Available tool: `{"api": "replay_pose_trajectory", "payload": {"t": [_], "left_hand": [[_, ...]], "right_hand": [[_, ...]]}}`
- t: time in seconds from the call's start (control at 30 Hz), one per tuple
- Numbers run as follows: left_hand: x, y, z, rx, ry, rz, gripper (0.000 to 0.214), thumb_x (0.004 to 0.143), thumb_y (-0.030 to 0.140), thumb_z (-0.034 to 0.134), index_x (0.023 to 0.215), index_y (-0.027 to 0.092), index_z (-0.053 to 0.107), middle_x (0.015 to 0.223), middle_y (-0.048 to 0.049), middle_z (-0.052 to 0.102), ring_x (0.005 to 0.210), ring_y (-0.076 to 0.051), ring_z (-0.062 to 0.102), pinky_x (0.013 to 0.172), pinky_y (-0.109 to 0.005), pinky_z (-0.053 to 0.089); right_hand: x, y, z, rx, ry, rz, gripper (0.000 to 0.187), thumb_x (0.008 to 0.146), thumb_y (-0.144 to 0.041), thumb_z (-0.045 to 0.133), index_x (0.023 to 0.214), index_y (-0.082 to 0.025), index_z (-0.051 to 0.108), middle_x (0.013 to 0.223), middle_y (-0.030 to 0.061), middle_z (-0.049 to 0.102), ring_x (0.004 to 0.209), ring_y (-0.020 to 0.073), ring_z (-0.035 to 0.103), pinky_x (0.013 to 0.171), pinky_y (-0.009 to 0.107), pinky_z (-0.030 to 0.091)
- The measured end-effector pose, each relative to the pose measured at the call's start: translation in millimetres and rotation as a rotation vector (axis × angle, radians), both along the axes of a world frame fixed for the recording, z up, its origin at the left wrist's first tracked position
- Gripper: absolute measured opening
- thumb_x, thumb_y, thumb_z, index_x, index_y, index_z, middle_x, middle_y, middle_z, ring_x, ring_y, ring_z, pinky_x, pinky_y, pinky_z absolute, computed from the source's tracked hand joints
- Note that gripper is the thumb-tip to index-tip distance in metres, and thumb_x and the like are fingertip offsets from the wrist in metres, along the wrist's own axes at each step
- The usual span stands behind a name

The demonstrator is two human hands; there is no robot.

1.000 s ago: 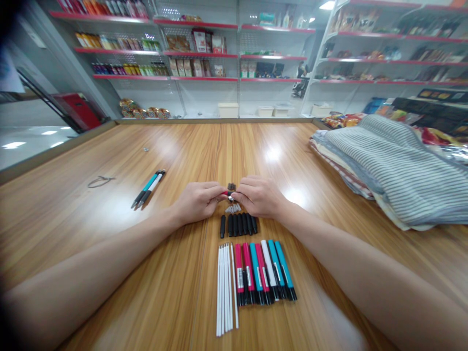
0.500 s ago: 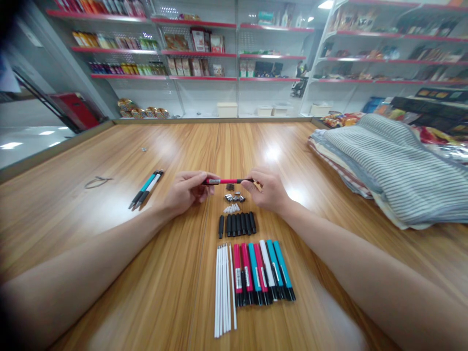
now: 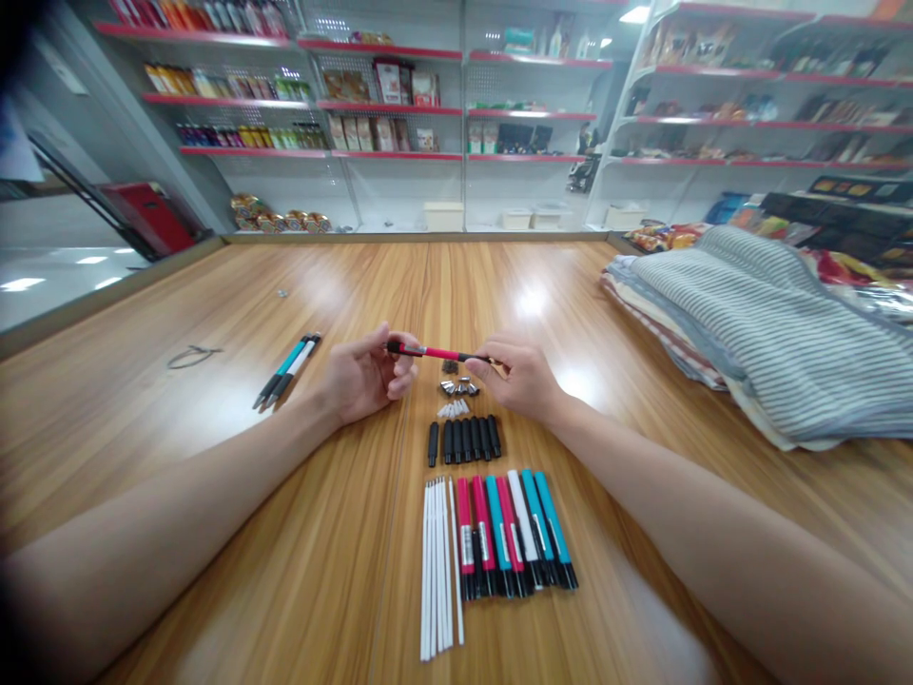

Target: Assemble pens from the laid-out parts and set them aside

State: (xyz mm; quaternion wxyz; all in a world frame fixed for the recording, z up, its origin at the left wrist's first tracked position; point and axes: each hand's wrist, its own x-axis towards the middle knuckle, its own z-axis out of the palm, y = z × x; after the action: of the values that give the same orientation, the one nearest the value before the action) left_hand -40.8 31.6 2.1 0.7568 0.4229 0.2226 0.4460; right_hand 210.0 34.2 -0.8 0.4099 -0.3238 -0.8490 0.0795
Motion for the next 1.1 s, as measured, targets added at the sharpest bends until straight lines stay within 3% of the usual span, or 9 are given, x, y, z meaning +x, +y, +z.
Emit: {"api": "replay_pose_trajectory", "payload": {"t": [0.2,0.33,0.47,0.63,0.87,1.1], "left_hand": [[4,-4,4.8,-0.028,0.007,0.052,0.038,0.082,0.049,0.06,0.092,0.013,0.067,0.06,-0.0011,0.051,0.046,-0.011,0.048,0.041,-0.023,0.032],[8,-3,0.6,0.043,0.08,0.136,0.029,0.079,0.039,0.068,0.094,0.014,0.064,0.063,0.001,0.052,0.043,-0.007,0.044,0.038,-0.02,0.028],[6,4,-3.7,0.035,0.023,0.286,0.02,0.081,0.032,0.065,0.089,0.015,0.061,0.057,0.0041,0.048,0.04,-0.006,0.04,0.037,-0.019,0.027],[3,9,-3.2,-0.013,-0.015,0.354,0.017,0.079,0.028,0.062,0.086,0.014,0.06,0.055,0.0045,0.047,0.038,-0.005,0.038,0.036,-0.019,0.024],[5,6,-1.5,-0.008,0.004,0.339,0.016,0.078,0.028,0.062,0.085,0.014,0.06,0.053,0.0043,0.047,0.038,-0.006,0.039,0.036,-0.02,0.025],[5,7,-0.1,-0.01,0.016,0.336,0.017,0.078,0.029,0.062,0.085,0.014,0.061,0.052,0.0041,0.047,0.037,-0.006,0.039,0.036,-0.02,0.025]], "right_hand": [[-3,-1,-0.8,-0.045,-0.005,-0.047,0.029,0.091,-0.038,0.055,0.08,-0.014,0.066,0.069,0.0043,0.056,0.063,0.0115,0.045,0.059,0.026,0.036],[-3,1,-1.8,-0.096,0.005,-0.076,0.027,0.088,-0.039,0.059,0.084,-0.014,0.067,0.071,0.0038,0.058,0.063,0.0107,0.047,0.06,0.025,0.038],[2,6,-6.0,-0.254,0.008,-0.072,0.027,0.083,-0.036,0.063,0.098,-0.014,0.064,0.072,0.0012,0.059,0.057,0.0077,0.045,0.054,0.022,0.036],[8,10,-9.0,-0.416,-0.085,-0.036,0.023,0.08,-0.035,0.064,0.088,-0.014,0.062,0.066,-0.0011,0.057,0.054,0.0065,0.045,0.05,0.02,0.033],[4,14,-12.6,-0.383,-0.133,-0.082,0.034,0.083,-0.048,0.061,0.093,-0.016,0.065,0.064,-0.001,0.058,0.056,0.0077,0.047,0.053,0.021,0.033],[4,14,-11.5,-0.32,-0.144,-0.112,0.024,0.086,-0.036,0.058,0.092,-0.016,0.069,0.064,-0.0007,0.058,0.055,0.0075,0.045,0.055,0.021,0.034]]}}
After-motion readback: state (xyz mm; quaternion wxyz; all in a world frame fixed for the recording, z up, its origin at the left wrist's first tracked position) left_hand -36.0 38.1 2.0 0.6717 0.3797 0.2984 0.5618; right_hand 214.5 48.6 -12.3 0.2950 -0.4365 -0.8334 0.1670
